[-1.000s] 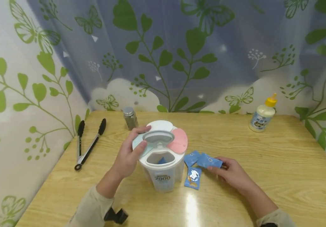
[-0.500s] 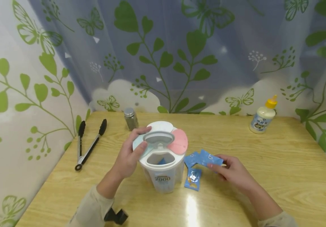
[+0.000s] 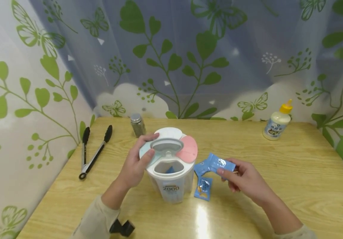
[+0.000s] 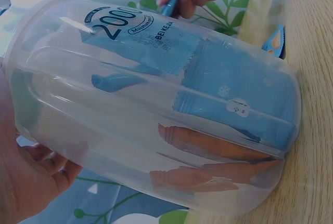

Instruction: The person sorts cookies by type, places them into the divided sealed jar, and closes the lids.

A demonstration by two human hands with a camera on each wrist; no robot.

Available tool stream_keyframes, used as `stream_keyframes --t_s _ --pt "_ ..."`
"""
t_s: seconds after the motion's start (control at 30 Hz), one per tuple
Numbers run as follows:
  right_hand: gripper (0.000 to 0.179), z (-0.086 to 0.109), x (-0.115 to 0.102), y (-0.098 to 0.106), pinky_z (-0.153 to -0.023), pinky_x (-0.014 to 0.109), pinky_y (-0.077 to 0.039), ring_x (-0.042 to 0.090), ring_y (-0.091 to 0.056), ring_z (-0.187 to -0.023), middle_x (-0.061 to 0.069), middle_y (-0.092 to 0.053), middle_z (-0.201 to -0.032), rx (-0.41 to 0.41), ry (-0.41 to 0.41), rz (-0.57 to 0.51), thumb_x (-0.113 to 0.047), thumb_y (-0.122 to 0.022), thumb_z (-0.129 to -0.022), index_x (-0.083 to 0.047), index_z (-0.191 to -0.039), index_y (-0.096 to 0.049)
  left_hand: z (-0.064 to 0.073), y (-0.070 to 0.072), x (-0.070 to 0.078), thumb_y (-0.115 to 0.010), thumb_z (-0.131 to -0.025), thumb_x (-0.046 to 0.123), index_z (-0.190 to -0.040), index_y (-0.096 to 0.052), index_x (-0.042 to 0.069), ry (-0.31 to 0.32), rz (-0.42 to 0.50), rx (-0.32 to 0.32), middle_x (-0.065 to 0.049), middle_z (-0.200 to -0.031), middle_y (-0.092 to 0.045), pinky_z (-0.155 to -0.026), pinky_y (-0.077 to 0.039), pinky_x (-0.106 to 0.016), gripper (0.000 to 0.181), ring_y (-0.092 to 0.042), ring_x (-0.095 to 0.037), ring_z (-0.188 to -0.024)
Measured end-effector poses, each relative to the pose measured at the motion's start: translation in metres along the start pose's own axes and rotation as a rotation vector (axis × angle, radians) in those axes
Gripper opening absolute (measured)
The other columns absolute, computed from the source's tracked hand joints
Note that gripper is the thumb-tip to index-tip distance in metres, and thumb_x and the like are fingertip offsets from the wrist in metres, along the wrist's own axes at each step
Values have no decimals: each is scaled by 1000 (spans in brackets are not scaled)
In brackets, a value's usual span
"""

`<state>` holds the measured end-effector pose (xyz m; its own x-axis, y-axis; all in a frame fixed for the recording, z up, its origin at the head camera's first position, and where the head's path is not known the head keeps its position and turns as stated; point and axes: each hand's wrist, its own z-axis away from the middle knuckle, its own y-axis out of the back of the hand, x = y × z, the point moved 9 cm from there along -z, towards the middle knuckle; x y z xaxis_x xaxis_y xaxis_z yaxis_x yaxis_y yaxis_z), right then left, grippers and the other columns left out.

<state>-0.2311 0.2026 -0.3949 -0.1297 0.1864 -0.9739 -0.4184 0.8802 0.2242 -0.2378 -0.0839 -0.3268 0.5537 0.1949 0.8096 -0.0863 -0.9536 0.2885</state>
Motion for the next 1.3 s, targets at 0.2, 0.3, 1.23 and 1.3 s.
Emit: stream_keyframes --t_s 0.2,0.3,1.23,1.3 --pt "23 3 -22 -5 -40 37 -31 22 -40 -51 -4 -62 -79 -57 96 -51 -1 -47 -103 -9 -121 -59 0 0 2 -55 -100 31 -137 -53 6 -10 11 2 -13 -147 -53 -117 -36 -48 45 -43 -27 -143" --pt "27 4 -35 -8 -39 39 -23 27 -33 -50 -4 -60 -78 -96 168 -131 5 -41 -103 -8 -118 -60 -1 0 3 -55 -100 32 -137 -53 5 -21 13 5 -14 -147 -53 -117 -36 -47 46 -44 -27 -142" --pt "18 -20 -121 -71 -39 31 -39 17 -45 -48 4 -52 -64 -73 341 -9 7 -61 -94 -4 -107 -66 0 1 3 -55 -99 30 -136 -54 5 -13 -7 1 -13 -146 -54 -118 -35 -50 44 -44 -28 -142" --pt "15 -21 -124 -74 -40 29 -42 15 -47 -48 2 -55 -65 -52 347 35 5 -64 -92 -6 -103 -68 0 0 3 -55 -99 30 -136 -54 5 -10 -1 -1 -13 -146 -54 -118 -35 -50 45 -44 -27 -142"
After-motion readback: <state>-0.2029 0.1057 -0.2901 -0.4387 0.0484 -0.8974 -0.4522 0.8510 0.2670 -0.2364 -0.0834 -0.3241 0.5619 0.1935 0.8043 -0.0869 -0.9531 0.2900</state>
